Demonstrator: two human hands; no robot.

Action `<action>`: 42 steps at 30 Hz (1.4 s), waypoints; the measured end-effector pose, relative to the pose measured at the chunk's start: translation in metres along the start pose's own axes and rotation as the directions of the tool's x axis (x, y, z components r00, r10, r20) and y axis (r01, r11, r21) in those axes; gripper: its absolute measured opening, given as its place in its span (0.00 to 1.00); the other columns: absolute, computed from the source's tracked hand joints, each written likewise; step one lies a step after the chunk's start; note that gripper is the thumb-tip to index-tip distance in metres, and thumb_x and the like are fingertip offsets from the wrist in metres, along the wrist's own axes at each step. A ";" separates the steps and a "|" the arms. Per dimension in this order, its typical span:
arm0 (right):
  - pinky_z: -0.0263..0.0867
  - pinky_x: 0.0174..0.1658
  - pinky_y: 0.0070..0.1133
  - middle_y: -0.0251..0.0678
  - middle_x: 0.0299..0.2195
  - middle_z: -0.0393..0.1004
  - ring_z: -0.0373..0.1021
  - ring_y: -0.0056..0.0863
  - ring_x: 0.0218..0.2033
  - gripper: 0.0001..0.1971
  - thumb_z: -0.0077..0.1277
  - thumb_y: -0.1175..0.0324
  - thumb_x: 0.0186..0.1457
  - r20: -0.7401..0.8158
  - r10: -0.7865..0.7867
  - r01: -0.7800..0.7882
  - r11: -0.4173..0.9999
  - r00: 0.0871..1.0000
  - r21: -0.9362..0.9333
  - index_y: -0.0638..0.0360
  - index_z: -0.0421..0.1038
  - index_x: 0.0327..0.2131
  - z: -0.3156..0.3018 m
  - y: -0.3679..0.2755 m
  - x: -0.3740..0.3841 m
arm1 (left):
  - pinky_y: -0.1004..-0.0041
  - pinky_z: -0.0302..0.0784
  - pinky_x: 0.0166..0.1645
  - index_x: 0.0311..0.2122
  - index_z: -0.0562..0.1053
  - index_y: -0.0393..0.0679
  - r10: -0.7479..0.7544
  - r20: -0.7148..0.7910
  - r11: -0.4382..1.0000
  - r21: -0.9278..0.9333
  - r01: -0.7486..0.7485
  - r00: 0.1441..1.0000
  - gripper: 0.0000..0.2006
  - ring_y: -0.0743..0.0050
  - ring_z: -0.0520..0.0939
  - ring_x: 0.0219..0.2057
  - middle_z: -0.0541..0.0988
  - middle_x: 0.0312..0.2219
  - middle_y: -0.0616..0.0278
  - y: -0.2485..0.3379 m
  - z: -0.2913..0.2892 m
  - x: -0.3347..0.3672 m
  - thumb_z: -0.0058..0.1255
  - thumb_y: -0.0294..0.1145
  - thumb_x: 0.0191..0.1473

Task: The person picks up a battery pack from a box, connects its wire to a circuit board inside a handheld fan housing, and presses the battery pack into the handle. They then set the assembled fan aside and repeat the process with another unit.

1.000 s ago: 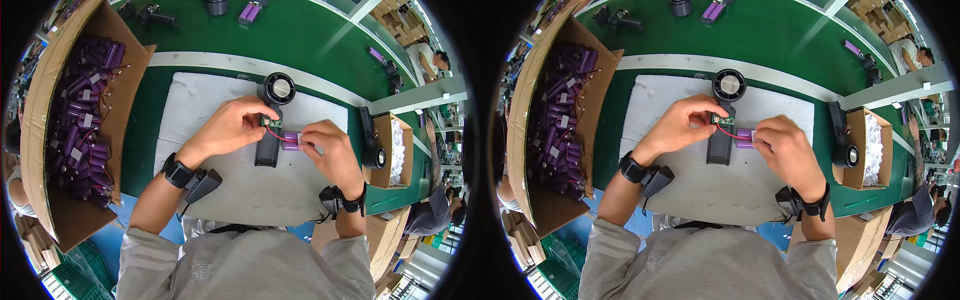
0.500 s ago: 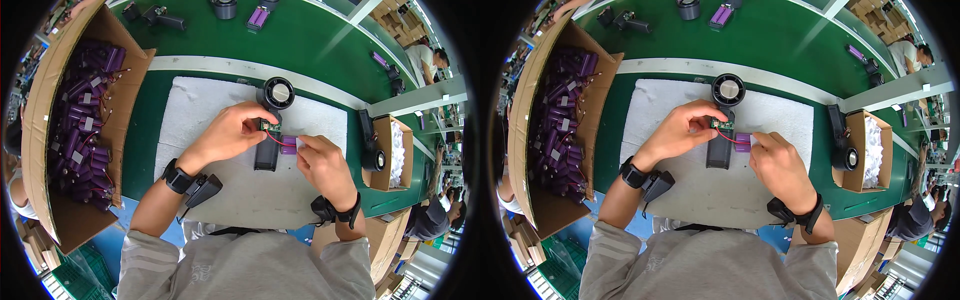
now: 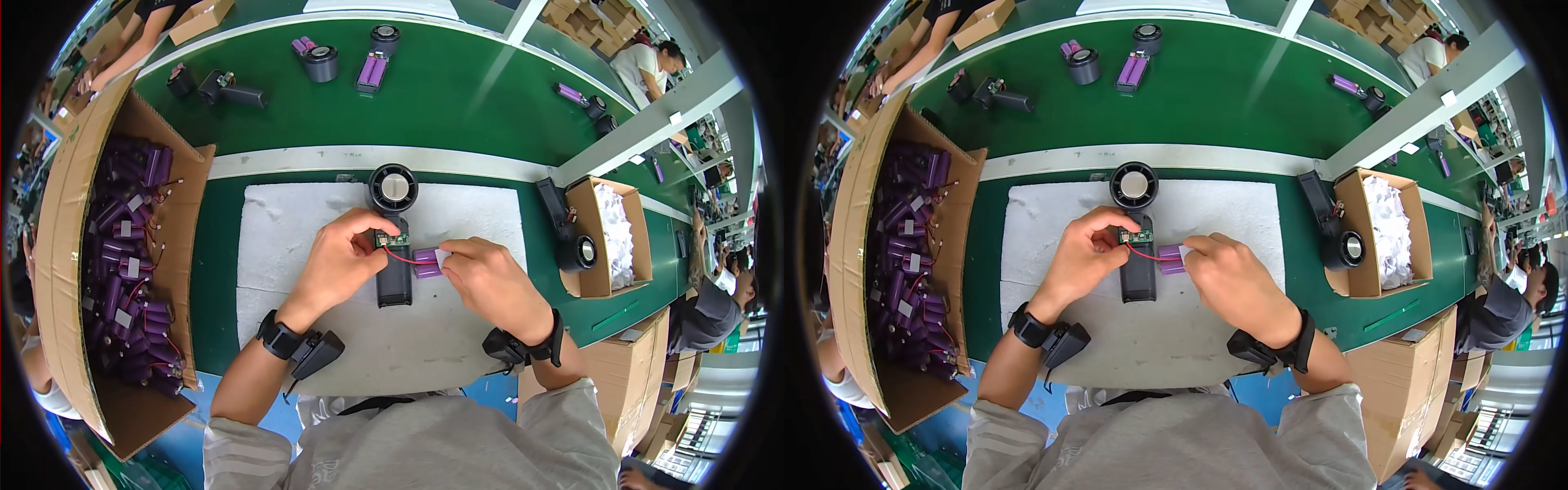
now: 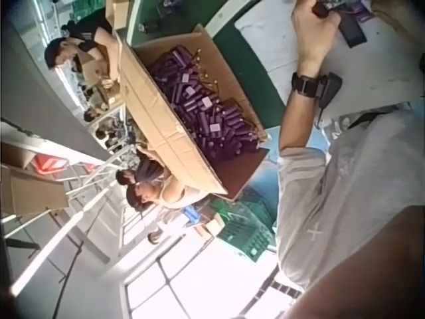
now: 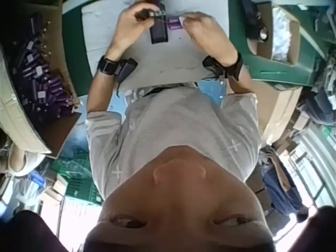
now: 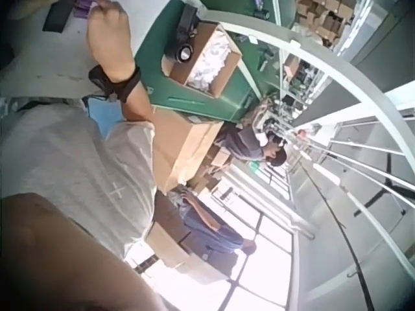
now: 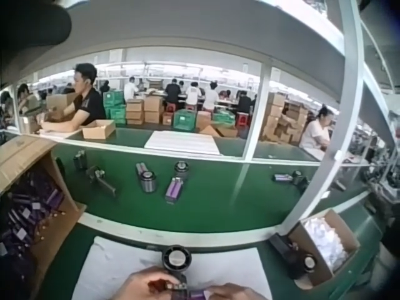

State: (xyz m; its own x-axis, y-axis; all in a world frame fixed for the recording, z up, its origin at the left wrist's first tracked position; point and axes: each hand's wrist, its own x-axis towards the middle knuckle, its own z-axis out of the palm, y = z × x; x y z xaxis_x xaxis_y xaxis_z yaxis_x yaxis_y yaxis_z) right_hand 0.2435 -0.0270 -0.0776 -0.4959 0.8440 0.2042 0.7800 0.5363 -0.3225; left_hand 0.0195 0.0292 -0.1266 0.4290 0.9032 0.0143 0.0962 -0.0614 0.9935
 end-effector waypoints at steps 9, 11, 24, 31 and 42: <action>0.71 0.37 0.29 0.44 0.37 0.72 0.72 0.40 0.31 0.05 0.54 0.82 0.44 -0.014 0.023 -0.024 0.992 1.000 -0.121 0.69 0.68 0.26 0.009 -0.009 0.000 | 0.82 0.71 0.34 0.38 0.77 0.38 -0.035 0.001 0.999 0.014 0.035 0.999 0.14 0.85 0.75 0.30 0.75 0.37 0.66 0.001 0.000 0.000 0.50 0.14 0.43; 0.71 0.37 0.29 0.44 0.36 0.71 0.71 0.39 0.30 0.05 0.54 0.82 0.44 -0.016 0.019 -0.021 0.992 1.000 -0.128 0.69 0.67 0.26 0.008 -0.008 0.004 | 0.82 0.71 0.34 0.38 0.77 0.38 -0.023 -0.008 1.000 0.013 0.023 1.000 0.14 0.85 0.75 0.29 0.76 0.36 0.66 0.000 0.000 0.000 0.50 0.14 0.43; 0.67 0.33 0.19 0.41 0.29 0.76 0.72 0.27 0.28 0.12 0.55 0.73 0.51 -0.393 0.643 -0.567 0.765 0.657 0.304 0.65 0.70 0.40 -0.031 0.068 0.054 | 0.80 0.73 0.33 0.37 0.77 0.39 0.025 -0.033 0.998 0.053 -0.024 0.999 0.12 0.83 0.76 0.27 0.78 0.31 0.65 0.003 0.001 -0.003 0.52 0.16 0.44; 0.68 0.36 0.21 0.38 0.34 0.76 0.72 0.27 0.30 0.24 0.60 0.70 0.48 0.030 -0.006 0.004 0.997 1.000 0.078 0.61 0.68 0.50 0.012 0.010 0.023 | 0.78 0.74 0.32 0.36 0.78 0.40 0.068 -0.056 0.996 0.061 -0.065 0.996 0.12 0.79 0.77 0.26 0.78 0.31 0.63 -0.006 0.002 0.001 0.54 0.18 0.43; 0.68 0.42 0.23 0.38 0.37 0.73 0.74 0.29 0.33 0.30 0.58 0.78 0.47 0.562 0.139 -0.558 0.446 0.816 0.700 0.61 0.62 0.55 -0.016 0.007 0.018 | 0.74 0.75 0.31 0.37 0.80 0.43 0.140 -0.005 0.983 0.122 -0.139 0.990 0.14 0.73 0.79 0.23 0.78 0.27 0.59 0.001 -0.009 0.004 0.58 0.23 0.40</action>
State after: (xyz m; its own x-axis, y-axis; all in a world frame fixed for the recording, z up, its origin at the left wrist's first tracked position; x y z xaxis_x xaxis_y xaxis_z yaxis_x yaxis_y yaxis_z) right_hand 0.2464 -0.0082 -0.0617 -0.5108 0.7625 -0.3971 0.3571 -0.2320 -0.9048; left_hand 0.0135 0.0368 -0.1246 0.4341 0.8876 0.1542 0.1443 -0.2375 0.9606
